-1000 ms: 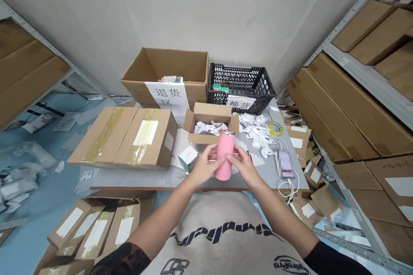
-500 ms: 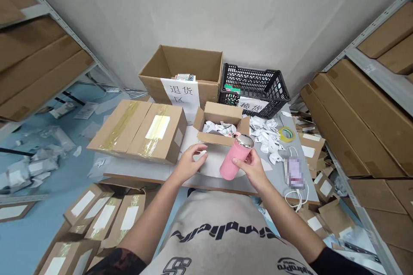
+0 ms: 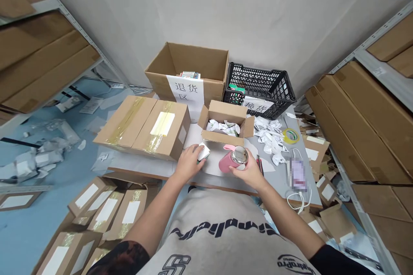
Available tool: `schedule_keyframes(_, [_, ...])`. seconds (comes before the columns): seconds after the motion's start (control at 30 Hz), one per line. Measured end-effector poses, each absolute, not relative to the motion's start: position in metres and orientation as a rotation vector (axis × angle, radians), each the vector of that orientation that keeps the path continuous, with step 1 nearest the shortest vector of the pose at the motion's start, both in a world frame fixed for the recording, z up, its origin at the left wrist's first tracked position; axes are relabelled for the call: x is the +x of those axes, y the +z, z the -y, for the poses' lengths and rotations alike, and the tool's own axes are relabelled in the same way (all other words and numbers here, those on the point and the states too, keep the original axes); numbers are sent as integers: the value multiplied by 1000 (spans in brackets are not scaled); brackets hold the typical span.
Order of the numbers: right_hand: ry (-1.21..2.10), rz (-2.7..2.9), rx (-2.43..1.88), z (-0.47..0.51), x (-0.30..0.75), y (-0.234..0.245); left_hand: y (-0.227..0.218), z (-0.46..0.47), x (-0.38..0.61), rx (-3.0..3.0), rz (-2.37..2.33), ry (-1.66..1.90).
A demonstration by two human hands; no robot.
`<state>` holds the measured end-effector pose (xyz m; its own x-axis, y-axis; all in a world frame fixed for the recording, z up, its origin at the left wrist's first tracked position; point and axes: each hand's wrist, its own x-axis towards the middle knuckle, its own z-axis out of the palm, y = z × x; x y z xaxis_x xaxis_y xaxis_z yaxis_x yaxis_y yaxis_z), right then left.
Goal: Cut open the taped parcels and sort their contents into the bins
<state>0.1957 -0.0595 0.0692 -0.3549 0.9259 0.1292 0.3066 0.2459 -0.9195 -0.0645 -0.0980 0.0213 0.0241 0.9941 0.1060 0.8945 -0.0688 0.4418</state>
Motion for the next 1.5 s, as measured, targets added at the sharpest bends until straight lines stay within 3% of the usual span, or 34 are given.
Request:
schedule_keyframes(0.2, [982,2041,-1210,54,199,58,26,98,-72,1969,-1833,702])
schedule_keyframes(0.53, [965,2384,-983,56,197,65,35,93,-91,1839,-1825,738])
schedule_keyframes(0.8, [949,2394,-992,57,198,61,24,78,-103,1716,-1850,933])
schedule_keyframes(1.0, [883,2379,-986,51,201,93,0,86,-105,1573,-1962,754])
schedule_keyframes(1.23, [791,2247,-954,34,185,119,-22,92,-104,1744,-2050,801])
schedule_keyframes(1.5, [849,2201,-925,36,162,112,6,96,-100,2011,-2160,839])
